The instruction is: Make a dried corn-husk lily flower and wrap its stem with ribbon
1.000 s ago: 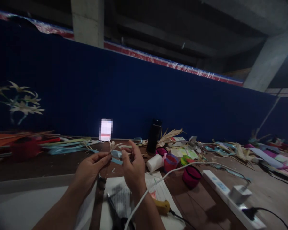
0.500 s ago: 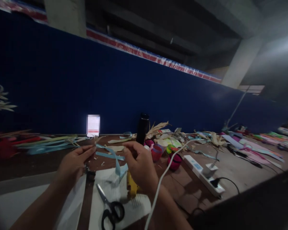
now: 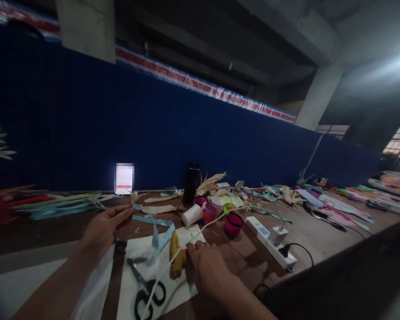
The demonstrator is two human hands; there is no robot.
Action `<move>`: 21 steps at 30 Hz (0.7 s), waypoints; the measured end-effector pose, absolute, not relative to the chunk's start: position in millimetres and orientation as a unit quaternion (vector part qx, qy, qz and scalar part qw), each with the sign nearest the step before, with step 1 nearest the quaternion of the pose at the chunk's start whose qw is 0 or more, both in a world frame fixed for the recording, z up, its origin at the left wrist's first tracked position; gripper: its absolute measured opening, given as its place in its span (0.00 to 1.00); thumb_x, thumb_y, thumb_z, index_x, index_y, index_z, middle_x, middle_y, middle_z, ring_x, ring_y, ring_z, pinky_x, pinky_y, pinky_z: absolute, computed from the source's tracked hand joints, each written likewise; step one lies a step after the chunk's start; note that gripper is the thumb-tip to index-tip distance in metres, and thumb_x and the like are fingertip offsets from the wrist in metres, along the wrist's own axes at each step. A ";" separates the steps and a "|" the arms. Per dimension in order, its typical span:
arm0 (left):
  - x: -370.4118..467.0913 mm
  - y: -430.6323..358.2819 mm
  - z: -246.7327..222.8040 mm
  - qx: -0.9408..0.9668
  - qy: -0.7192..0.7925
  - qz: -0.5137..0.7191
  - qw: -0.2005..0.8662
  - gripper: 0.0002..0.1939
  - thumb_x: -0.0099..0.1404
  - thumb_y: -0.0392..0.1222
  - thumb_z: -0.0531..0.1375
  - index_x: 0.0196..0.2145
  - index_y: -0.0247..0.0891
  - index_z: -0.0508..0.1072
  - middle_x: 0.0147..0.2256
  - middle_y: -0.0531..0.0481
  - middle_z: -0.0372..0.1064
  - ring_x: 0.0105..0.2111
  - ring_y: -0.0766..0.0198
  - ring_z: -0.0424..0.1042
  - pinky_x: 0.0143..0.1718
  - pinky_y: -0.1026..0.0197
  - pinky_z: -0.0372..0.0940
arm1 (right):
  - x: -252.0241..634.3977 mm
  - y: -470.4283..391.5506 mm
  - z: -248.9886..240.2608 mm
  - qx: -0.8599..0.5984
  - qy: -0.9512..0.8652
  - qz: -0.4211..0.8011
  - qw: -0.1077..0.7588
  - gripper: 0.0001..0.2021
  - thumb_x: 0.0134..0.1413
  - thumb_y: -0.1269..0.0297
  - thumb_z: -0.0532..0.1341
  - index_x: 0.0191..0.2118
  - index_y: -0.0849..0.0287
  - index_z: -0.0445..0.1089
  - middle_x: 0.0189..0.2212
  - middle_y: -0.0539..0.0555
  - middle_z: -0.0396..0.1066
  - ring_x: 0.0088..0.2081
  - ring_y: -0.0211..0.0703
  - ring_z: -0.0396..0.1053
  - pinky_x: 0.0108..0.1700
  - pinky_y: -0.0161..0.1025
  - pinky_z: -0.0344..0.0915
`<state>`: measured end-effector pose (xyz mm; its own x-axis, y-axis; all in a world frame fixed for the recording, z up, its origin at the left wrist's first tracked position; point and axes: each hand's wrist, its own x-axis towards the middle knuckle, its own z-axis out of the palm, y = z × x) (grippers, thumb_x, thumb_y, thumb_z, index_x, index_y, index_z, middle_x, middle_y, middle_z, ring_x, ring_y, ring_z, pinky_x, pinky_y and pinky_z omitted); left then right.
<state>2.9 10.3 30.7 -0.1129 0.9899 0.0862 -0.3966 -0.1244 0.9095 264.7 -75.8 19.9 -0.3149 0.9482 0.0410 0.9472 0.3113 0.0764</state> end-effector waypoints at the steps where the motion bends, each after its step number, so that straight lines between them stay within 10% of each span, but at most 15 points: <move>1: 2.7 10.3 31.2 0.388 0.382 0.643 0.538 0.17 0.43 0.43 0.69 0.32 0.34 0.76 0.27 0.51 0.75 0.26 0.69 0.71 0.29 0.68 0.65 | 264.6 -72.5 15.2 0.582 0.812 0.041 0.009 0.26 0.42 0.72 0.55 0.53 0.61 0.62 0.45 0.65 0.69 0.43 0.56 0.67 0.46 0.51 0.59; 13: 0.2 8.5 32.4 0.400 0.381 0.642 0.531 0.15 0.45 0.43 0.69 0.32 0.34 0.76 0.28 0.51 0.75 0.28 0.69 0.70 0.32 0.68 0.64 | 271.1 -69.0 24.8 0.588 0.799 -0.018 -0.128 0.21 0.40 0.74 0.55 0.44 0.57 0.68 0.39 0.58 0.70 0.42 0.50 0.66 0.46 0.44 0.60; 21: 2.7 7.8 31.0 0.408 0.392 0.643 0.516 0.16 0.45 0.43 0.69 0.32 0.34 0.77 0.29 0.50 0.75 0.28 0.69 0.70 0.32 0.68 0.64 | 262.1 -77.2 16.8 0.456 0.708 -0.146 -0.519 0.11 0.48 0.70 0.57 0.40 0.56 0.68 0.36 0.56 0.68 0.37 0.47 0.66 0.39 0.42 0.65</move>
